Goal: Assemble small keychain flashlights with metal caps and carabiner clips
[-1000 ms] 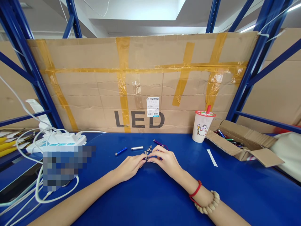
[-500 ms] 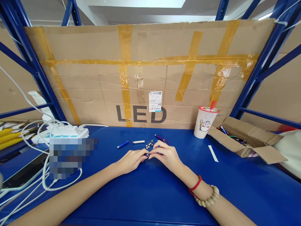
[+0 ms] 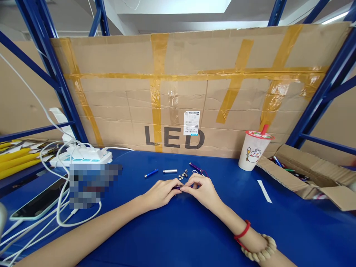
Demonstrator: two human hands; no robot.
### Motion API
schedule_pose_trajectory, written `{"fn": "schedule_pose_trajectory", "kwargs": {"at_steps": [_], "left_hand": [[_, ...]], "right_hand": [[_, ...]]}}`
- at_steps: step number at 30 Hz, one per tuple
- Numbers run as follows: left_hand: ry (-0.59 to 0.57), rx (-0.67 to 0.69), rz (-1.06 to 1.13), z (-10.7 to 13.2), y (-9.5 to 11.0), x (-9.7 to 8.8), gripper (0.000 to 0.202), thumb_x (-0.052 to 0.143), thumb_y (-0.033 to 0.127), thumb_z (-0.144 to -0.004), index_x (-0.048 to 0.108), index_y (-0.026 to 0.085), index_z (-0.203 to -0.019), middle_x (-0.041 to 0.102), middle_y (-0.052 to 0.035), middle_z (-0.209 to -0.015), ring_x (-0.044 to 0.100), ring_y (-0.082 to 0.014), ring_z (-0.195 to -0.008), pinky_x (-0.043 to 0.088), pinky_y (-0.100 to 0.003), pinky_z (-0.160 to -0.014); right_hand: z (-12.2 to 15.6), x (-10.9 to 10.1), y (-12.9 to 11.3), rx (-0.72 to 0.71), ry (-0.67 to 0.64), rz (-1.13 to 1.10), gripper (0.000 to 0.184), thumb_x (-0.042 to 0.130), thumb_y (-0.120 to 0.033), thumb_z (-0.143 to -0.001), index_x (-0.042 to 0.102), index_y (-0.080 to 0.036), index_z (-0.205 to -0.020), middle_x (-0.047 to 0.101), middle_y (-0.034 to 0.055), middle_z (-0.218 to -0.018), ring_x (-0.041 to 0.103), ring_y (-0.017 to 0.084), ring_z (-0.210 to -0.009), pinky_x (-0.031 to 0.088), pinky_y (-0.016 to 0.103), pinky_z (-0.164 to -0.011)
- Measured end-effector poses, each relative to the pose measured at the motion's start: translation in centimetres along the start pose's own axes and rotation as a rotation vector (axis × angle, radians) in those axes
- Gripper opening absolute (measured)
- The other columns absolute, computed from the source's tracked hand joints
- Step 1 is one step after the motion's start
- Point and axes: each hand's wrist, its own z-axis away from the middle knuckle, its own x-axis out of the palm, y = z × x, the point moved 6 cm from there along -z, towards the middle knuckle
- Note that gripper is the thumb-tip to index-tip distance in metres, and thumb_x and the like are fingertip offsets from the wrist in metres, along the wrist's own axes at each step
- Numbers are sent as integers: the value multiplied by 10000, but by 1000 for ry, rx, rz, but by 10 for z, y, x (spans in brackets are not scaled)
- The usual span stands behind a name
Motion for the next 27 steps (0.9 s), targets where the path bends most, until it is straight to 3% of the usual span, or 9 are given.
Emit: {"fn": "schedule_pose_trajectory", "kwargs": {"at_steps": [21,27], "left_hand": [[63,33,-100,-3,-4,2,188,364,288,-926,495,216,-1039,636,-3,-1001,610,-161,-906,462,-238,-735],[94,59,-103,-5,1,-1,230,322,263,-936,525,203,-1025,640,-17,-976,606,-146,-881,453,-235,-769]], "right_hand": [[0,-4,9,75,-11,181,261,673,-463,-671,653,-205,-633,610,6,-713,487,88,-496,398,230,-498],[1,-7,1,-7,22,188,278,653,-471,-698,650,-199,-640,614,13,-714,506,87,-497,423,221,-491]]}}
